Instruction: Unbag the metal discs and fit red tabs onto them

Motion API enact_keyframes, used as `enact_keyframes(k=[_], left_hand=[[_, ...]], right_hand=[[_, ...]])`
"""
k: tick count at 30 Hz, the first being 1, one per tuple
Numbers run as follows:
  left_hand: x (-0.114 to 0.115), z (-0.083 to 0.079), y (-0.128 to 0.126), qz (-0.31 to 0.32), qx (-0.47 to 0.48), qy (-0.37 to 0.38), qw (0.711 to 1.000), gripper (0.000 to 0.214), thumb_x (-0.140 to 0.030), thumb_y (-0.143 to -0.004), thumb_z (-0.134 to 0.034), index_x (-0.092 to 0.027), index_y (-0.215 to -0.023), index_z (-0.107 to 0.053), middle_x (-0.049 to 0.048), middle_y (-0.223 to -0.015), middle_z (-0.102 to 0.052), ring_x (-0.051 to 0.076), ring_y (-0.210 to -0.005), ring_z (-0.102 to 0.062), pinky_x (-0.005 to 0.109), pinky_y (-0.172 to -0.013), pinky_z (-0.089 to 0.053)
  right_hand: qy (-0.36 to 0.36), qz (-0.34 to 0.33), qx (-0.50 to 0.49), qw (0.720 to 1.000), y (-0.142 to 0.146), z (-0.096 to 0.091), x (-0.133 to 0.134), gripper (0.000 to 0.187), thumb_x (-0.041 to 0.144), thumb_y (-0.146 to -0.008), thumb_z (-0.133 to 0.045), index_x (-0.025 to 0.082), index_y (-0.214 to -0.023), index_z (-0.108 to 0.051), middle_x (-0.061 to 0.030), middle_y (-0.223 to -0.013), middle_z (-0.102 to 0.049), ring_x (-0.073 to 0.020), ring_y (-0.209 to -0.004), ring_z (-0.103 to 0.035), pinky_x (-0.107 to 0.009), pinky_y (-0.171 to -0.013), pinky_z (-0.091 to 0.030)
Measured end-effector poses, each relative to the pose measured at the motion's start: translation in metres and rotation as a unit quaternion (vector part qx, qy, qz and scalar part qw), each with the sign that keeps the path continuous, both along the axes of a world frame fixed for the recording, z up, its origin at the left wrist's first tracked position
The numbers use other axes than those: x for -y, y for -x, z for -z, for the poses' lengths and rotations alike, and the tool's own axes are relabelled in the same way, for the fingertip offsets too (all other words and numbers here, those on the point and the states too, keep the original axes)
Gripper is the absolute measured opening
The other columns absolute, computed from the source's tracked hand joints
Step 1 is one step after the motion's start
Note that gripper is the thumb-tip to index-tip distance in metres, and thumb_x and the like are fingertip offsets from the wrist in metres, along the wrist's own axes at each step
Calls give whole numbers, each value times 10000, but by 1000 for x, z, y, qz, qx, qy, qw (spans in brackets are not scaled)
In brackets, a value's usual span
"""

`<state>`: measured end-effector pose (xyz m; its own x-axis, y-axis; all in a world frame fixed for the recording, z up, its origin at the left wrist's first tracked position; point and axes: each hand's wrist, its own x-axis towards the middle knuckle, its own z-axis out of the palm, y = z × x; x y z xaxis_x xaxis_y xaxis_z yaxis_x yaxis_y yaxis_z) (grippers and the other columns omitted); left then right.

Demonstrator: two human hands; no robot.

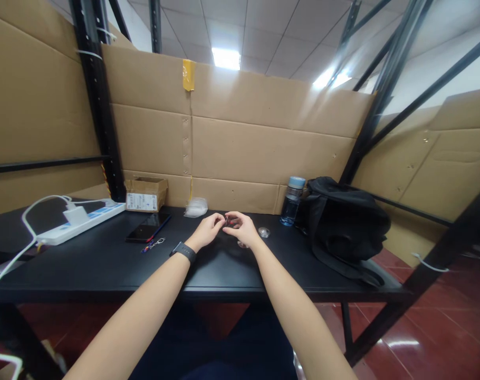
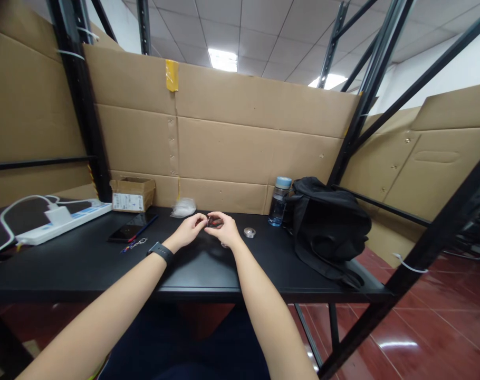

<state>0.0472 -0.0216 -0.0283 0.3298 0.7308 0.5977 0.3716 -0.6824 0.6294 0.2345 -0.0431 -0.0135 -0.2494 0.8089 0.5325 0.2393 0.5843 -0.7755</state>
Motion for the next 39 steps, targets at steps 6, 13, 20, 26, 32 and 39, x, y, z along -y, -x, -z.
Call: enact_keyframes(k=[6, 13, 20, 26, 32, 39], left_hand=[[-11, -2, 24, -169, -49, -35, 984, 208, -330, -949, -524, -175, -901, -655, 74, -876, -720, 212, -808, -655, 309, -785, -465], [-19, 5, 38, -177, -130, 22, 975, 170, -256, -913, -570, -175, -831, -694, 76, -847, -749, 215, -790, -676, 296, -761, -459], [-23, 10, 38, -146, -167, -6, 975, 163, -268, -889, -607, -173, -833, -728, 64, -843, -738, 195, -774, -651, 284, -736, -446], [-26, 14, 41, -183, -191, -25, 964, 172, -301, -874, -624, -191, -823, -746, 69, -866, -705, 195, -821, -630, 291, -775, -452], [-20, 13, 35, -187, -199, -20, 962, 155, -281, -847, -619, -197, -784, -734, 63, -843, -690, 190, -796, -625, 286, -741, -447], [-14, 8, 28, -171, -195, -32, 965, 136, -266, -846, -607, -206, -774, -704, 56, -835, -669, 191, -796, -616, 284, -726, -442]], right_hand=[[-37, 120, 41, 991, -38, -3, -12, 484, 323, -714, -799, 210, -1172, -692, -47, -998, -703, -153, -752, -653, -293, -720, -552], [-31, 311, 202, 928, -87, 7, -30, 446, 262, -688, -795, 169, -1120, -732, -103, -1079, -645, -226, -973, -665, -352, -929, -519], [71, 367, 252, 892, -105, 13, -31, 430, 302, -641, -820, 225, -1058, -744, -70, -992, -719, -227, -920, -696, -315, -817, -530], [137, 380, 246, 881, -117, 16, -33, 390, 301, -568, -859, 236, -941, -761, -60, -951, -757, -228, -904, -720, -292, -780, -538], [174, 365, 245, 881, -119, 15, -31, 441, 270, -560, -861, 255, -987, -752, -39, -993, -754, -214, -894, -718, -280, -761, -531], [165, 359, 261, 881, -117, 17, -30, 401, 252, -597, -853, 232, -984, -749, -42, -991, -750, -206, -915, -710, -270, -805, -519]])
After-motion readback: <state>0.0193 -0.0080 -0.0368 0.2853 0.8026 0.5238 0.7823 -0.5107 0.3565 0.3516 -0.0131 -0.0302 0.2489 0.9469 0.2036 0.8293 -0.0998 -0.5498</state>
